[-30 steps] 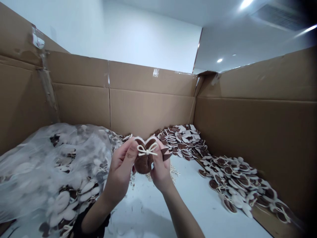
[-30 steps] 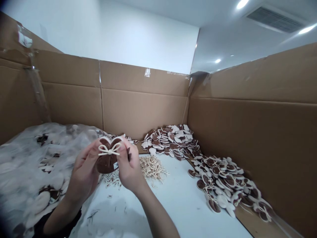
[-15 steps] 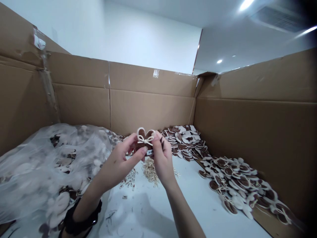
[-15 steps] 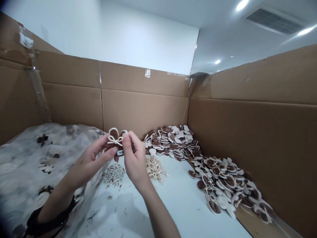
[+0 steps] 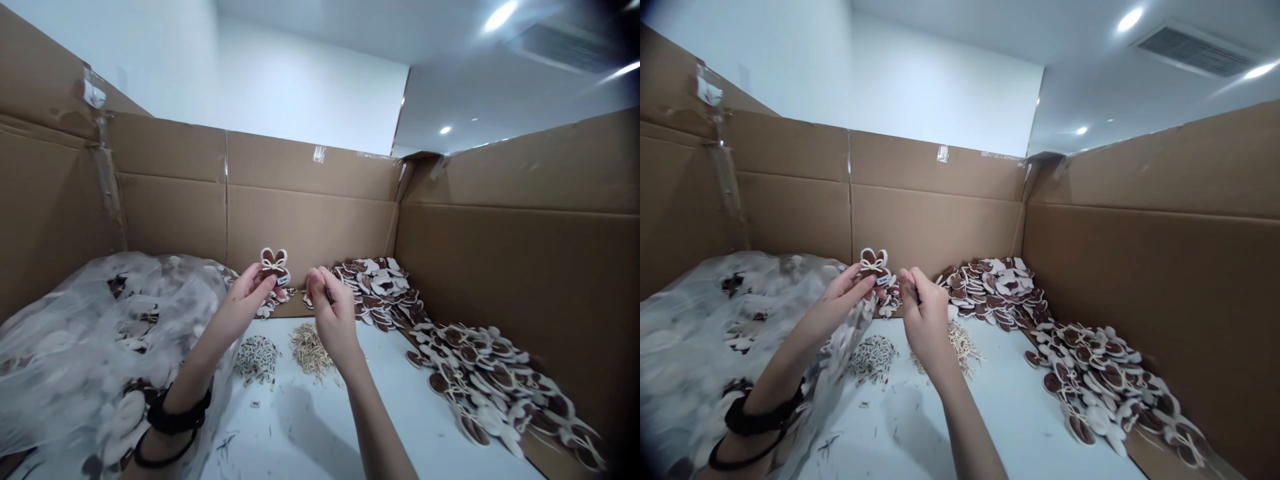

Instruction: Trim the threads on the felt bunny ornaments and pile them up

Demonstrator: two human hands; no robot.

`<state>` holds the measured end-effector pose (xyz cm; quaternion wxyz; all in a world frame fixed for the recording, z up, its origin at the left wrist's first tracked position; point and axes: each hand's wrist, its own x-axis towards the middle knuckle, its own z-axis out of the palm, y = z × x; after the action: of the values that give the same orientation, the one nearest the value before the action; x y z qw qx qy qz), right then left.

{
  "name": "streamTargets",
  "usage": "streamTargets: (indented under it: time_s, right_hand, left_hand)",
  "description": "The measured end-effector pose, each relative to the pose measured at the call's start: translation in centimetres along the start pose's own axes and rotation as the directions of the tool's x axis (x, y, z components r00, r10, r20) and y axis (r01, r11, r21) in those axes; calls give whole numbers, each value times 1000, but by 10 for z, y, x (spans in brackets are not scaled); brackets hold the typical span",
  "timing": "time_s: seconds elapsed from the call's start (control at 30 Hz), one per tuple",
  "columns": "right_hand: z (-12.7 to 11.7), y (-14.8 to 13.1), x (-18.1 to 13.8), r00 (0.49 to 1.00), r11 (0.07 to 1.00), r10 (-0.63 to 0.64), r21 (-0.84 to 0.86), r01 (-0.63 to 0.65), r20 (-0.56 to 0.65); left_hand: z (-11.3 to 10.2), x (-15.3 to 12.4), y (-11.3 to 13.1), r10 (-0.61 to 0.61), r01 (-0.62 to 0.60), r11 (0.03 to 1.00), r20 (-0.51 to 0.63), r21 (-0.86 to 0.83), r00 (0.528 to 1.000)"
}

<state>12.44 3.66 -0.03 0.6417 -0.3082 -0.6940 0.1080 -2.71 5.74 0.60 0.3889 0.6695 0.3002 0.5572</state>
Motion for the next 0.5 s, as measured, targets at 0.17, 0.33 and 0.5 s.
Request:
streamTargets:
  time_s: [0.17, 0.33, 0.5]
  right_hand:
    - [1, 8, 3, 990, 989, 119, -102, -110, 80]
    - [0, 12, 3, 956, 964, 159, -247, -98, 245]
    - [0, 13, 3, 918, 946, 206, -311, -97, 338]
  left_hand:
    - [-2, 0, -2, -60, 59, 997, 19, 46, 998]
    - [1, 0, 2, -69, 68, 998, 33, 14, 997]
    - [-1, 2, 0, -77, 76, 997, 47, 31, 996]
